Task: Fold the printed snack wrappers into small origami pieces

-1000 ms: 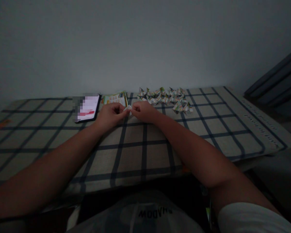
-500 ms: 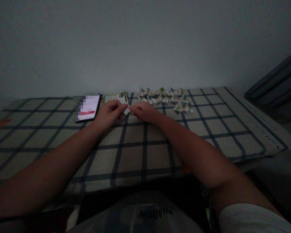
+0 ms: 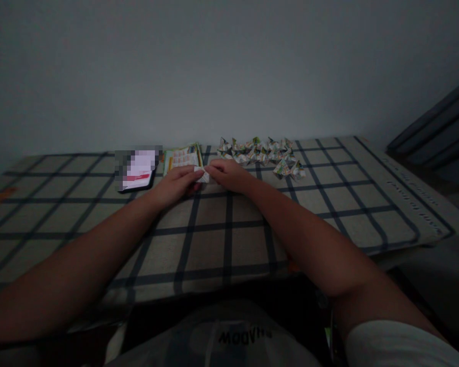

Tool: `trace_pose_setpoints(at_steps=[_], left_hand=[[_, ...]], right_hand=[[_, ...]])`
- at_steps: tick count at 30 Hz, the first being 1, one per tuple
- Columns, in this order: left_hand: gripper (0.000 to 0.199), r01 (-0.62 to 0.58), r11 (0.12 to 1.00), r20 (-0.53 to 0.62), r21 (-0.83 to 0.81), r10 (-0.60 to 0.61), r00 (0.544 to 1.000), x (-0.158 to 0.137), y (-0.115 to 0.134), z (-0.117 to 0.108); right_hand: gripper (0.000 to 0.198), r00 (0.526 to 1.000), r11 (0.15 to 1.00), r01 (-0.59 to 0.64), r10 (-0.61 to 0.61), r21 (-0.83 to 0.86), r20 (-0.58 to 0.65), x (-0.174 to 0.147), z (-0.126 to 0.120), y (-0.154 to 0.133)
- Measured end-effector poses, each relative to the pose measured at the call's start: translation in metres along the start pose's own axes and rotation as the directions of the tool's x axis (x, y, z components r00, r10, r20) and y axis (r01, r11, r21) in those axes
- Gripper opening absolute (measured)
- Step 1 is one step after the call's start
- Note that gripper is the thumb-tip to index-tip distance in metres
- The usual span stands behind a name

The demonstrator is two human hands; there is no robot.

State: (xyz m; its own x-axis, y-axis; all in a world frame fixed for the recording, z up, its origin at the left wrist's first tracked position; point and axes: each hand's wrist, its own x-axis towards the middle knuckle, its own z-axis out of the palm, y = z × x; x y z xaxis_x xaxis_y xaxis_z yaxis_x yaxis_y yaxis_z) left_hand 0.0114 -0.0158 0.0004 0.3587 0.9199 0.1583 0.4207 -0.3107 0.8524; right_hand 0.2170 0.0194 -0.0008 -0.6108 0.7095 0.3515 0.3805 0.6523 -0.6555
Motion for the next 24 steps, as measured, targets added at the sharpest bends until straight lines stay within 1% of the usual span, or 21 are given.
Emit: trace_pose_setpoints(at_steps=[2,7,10,14,18,20,22,24], left_hand=[[0.045,0.001,1.0,-0.015,0.024,-0.001,1.0,0.0,0.001,0.0],[0.043,0.033,0.999,0.041,0.033,-0.035,0.999,0.001,-0.002,-0.001],[0.041,0.016,0.999,0.031,0.031,-0.017,0.999,0.001,-0.002,-0.002],[0.042,-0.015,0.998,0.006,0.068,0.014,1.0,0.0,-0.001,-0.001],[0.042,-0.033,0.991,-0.007,0.128,0.034,0.999,0.001,-0.001,0.0],[0.041,-0.026,0.992,-0.04,0.127,0.032,0.999,0.001,0.0,0.0],[0.041,-0.012,0.993,-0.077,0.118,0.021,0.997,0.001,0.001,0.0],[0.041,-0.01,0.995,-0.071,0.097,0.017,0.997,0.0,0.003,-0.001]], right_hand=[[0.039,1.0,1.0,0.018,-0.018,-0.012,0.011,0.0,0.0,0.0],[0.034,0.996,0.995,0.074,-0.071,-0.072,0.049,0.0,-0.001,0.0],[0.035,0.994,0.99,0.099,-0.093,-0.1,0.065,0.0,0.0,-0.001],[0.034,0.992,0.977,0.124,-0.117,-0.174,0.052,0.0,0.004,-0.006],[0.03,0.995,0.951,0.098,-0.097,-0.293,0.016,-0.001,0.009,-0.012],[0.03,0.996,0.941,0.08,-0.09,-0.33,-0.016,-0.001,0.009,-0.012],[0.03,0.995,0.941,0.079,-0.094,-0.33,-0.03,-0.001,0.009,-0.01],[0.033,0.996,0.956,0.084,-0.09,-0.281,-0.006,-0.001,0.006,-0.007]])
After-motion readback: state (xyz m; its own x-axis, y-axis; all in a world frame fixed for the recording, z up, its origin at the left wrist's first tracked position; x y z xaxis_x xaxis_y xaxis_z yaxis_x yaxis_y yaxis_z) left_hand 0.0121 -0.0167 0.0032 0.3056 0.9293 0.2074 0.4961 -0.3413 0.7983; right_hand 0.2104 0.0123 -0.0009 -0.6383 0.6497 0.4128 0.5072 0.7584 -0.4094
